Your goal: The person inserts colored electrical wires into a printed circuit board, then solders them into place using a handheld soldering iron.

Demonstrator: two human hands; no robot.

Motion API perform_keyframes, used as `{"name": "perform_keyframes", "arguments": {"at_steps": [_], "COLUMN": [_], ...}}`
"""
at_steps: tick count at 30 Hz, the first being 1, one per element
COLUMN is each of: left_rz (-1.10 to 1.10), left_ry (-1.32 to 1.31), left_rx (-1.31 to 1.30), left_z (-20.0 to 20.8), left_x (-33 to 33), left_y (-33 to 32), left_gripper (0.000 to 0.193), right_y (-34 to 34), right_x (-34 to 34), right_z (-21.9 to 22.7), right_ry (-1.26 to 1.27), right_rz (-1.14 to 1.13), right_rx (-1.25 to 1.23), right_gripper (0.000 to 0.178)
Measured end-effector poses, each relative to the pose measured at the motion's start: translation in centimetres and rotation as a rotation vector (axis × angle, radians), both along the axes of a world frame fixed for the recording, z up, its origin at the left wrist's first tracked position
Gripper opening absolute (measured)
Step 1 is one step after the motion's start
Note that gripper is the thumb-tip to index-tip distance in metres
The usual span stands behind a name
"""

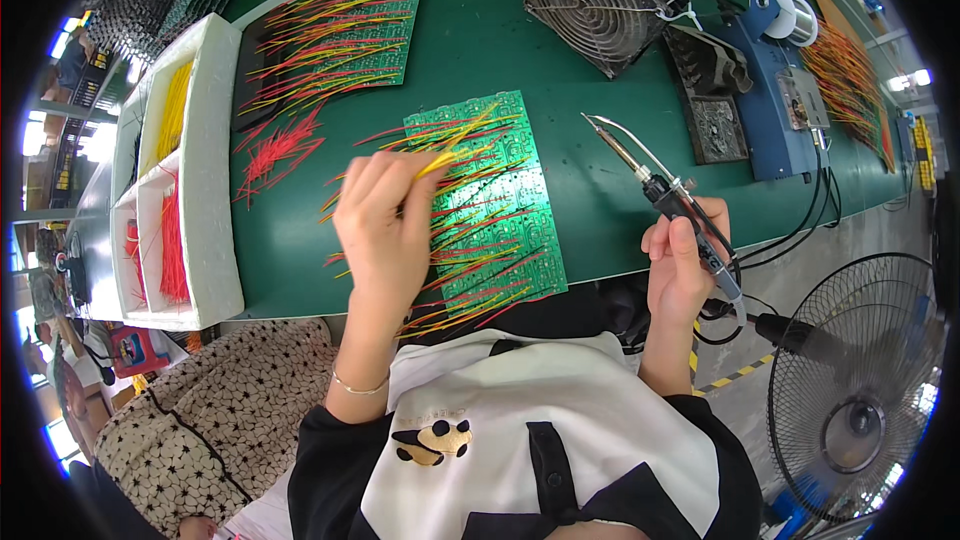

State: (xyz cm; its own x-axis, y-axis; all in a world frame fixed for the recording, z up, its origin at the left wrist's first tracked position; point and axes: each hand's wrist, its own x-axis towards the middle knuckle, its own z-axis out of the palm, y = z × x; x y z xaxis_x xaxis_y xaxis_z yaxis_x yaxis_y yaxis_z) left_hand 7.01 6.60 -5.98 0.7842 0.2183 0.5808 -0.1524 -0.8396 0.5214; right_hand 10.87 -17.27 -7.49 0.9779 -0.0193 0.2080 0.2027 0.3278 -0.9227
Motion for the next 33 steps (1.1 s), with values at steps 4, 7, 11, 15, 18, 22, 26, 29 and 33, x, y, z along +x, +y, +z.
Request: {"name": "perform_keyframes", "arguments": {"at_steps": [4,7,11,15,18,22,26,29,33], "left_rz": [0.044,0.041,0.022,0.001,-0.047,-0.114,-0.118,-0.142,-0.149], "left_ry": [0.079,0.074,0.130,0.260,0.329,0.333,0.291,0.294,0.304], "left_rx": [-0.259,-0.503,-0.393,-0.176,-0.146,-0.101,-0.018,0.121,0.217], "left_z": [2.1,2.4,1.4,2.0,2.1,1.4,1.4,1.9,2.0], "left_x": [-1.9,-2.6,-2.0,0.6,1.7,2.0,2.1,2.2,2.4], "left_y": [0.1,-1.6,-0.9,-1.6,-2.0,-1.8,-2.0,-2.2,-2.0], "left_gripper": [0.017,0.014,0.004,0.008,0.011,0.011,0.009,0.008,0.009], "right_y": [-0.9,-1.6,-0.7,0.7,1.1,0.7,0.8,0.8,0.8], "right_x": [-0.5,-0.7,-0.6,0.3,0.9,0.9,0.9,0.9,0.9], "right_z": [-0.1,-0.6,-0.1,0.4,0.1,-0.2,-0.1,-0.1,-0.2], "right_ry": [-0.014,-0.020,-0.007,0.044,0.049,0.055,0.061,0.054,0.044], "right_rz": [0.001,0.021,0.043,0.085,0.048,0.044,0.032,0.025,0.037], "right_rx": [0.006,0.029,0.018,-0.055,-0.080,-0.062,-0.064,-0.073,-0.069], "right_gripper": [0.022,0.020,0.019,0.018,0.020,0.020,0.020,0.020,0.019]}}
